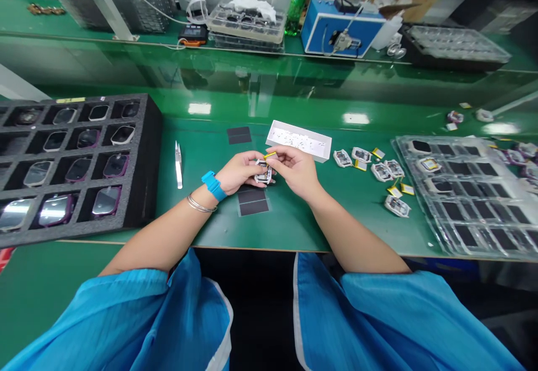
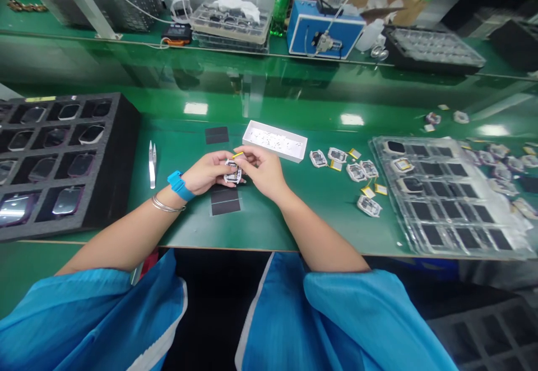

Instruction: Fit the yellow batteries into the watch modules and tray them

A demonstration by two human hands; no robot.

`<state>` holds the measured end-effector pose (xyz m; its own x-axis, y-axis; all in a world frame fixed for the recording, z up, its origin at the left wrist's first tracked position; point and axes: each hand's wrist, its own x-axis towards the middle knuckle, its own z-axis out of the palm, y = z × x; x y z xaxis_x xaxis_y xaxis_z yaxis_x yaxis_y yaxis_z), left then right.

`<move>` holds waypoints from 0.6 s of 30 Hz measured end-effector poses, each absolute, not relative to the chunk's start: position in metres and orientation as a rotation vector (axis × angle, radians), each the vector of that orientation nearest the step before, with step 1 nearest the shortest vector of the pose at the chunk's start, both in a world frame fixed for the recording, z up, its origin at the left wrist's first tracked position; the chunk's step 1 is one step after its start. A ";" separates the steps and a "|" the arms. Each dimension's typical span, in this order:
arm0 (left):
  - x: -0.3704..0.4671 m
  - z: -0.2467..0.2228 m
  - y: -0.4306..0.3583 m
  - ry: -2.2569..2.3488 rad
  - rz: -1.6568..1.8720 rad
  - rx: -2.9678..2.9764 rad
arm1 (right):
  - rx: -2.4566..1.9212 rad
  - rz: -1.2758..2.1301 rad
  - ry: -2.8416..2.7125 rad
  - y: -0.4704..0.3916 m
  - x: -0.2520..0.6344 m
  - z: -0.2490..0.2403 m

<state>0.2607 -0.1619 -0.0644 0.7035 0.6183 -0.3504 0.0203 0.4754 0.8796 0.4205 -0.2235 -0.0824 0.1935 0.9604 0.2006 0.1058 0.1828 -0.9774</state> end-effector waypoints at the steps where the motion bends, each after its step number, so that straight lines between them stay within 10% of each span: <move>1: 0.262 -0.064 -0.163 0.745 0.407 1.032 | -1.231 0.879 -1.211 -0.223 0.420 -0.084; 18: 0.237 -0.056 -0.117 1.056 0.721 0.957 | -1.688 0.590 -1.955 -0.203 0.383 -0.080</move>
<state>0.2373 -0.1173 -0.0556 0.3422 0.8580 -0.3831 -0.0444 0.4221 0.9055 0.3827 -0.2026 -0.0800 -0.1179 0.9897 0.0814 0.7792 0.1430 -0.6103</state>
